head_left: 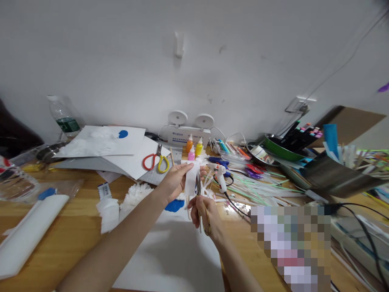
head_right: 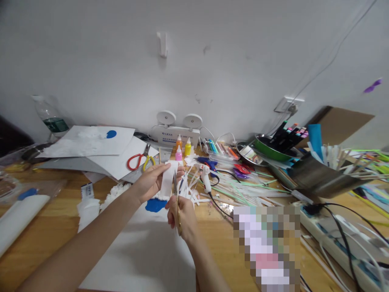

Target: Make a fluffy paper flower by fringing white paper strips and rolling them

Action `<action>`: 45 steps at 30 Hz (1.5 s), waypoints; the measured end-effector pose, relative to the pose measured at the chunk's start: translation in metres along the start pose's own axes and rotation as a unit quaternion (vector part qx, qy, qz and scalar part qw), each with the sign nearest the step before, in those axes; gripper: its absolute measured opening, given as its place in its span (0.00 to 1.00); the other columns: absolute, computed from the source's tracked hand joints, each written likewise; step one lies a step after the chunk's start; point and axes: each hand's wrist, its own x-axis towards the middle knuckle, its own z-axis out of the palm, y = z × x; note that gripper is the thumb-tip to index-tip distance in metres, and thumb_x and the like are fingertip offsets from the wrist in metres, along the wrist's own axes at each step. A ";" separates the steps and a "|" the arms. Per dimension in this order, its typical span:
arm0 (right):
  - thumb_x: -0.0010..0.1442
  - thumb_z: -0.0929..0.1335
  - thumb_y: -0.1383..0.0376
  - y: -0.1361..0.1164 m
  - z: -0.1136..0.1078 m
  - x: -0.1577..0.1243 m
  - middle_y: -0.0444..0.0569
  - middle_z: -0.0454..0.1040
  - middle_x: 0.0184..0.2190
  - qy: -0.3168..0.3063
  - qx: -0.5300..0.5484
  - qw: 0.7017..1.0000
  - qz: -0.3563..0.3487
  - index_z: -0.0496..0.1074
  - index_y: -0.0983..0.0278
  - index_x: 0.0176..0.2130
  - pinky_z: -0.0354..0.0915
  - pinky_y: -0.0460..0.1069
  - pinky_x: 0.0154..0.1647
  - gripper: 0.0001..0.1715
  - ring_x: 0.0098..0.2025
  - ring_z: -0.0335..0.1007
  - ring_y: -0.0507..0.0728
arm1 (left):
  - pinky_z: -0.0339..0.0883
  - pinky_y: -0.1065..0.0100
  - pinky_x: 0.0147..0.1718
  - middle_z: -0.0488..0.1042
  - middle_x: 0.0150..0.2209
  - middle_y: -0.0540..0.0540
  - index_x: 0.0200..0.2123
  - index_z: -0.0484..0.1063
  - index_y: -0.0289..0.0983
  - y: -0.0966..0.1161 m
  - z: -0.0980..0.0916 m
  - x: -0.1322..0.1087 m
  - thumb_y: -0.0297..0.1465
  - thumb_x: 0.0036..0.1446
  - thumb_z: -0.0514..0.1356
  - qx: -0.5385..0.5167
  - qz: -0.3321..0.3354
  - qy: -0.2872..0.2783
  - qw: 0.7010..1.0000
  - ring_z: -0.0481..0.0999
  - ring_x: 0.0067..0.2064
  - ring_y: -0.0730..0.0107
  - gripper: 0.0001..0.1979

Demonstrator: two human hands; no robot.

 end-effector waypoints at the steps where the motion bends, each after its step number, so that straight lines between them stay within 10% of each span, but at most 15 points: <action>1: 0.50 0.54 0.41 0.000 0.000 0.000 0.40 0.59 0.08 0.000 0.003 1.000 -0.003 0.63 0.68 0.23 0.49 0.40 0.10 0.34 0.09 0.51 0.44 | 0.69 0.67 0.36 0.76 0.34 0.37 0.36 0.72 0.27 -0.001 0.000 0.000 0.26 0.54 0.51 0.001 -0.001 0.000 1.000 0.75 0.36 0.64 0.12; 14: 0.47 0.55 0.39 -0.006 -0.004 0.004 0.40 0.59 0.07 0.029 0.030 0.999 0.029 0.64 0.69 0.23 0.47 0.41 0.09 0.36 0.08 0.51 0.45 | 0.66 0.74 0.23 0.76 0.30 0.39 0.36 0.73 0.28 -0.012 0.006 -0.003 0.30 0.50 0.55 0.069 -0.001 -0.001 0.998 0.75 0.29 0.69 0.12; 45: 0.47 0.57 0.39 -0.006 -0.002 0.002 0.40 0.56 0.05 0.041 -0.012 0.999 0.014 0.56 0.64 0.14 0.45 0.41 0.07 0.33 0.07 0.47 0.44 | 0.68 0.68 0.37 0.75 0.37 0.39 0.38 0.70 0.30 -0.018 0.011 -0.001 0.29 0.52 0.55 -0.027 0.038 0.002 0.999 0.74 0.38 0.66 0.11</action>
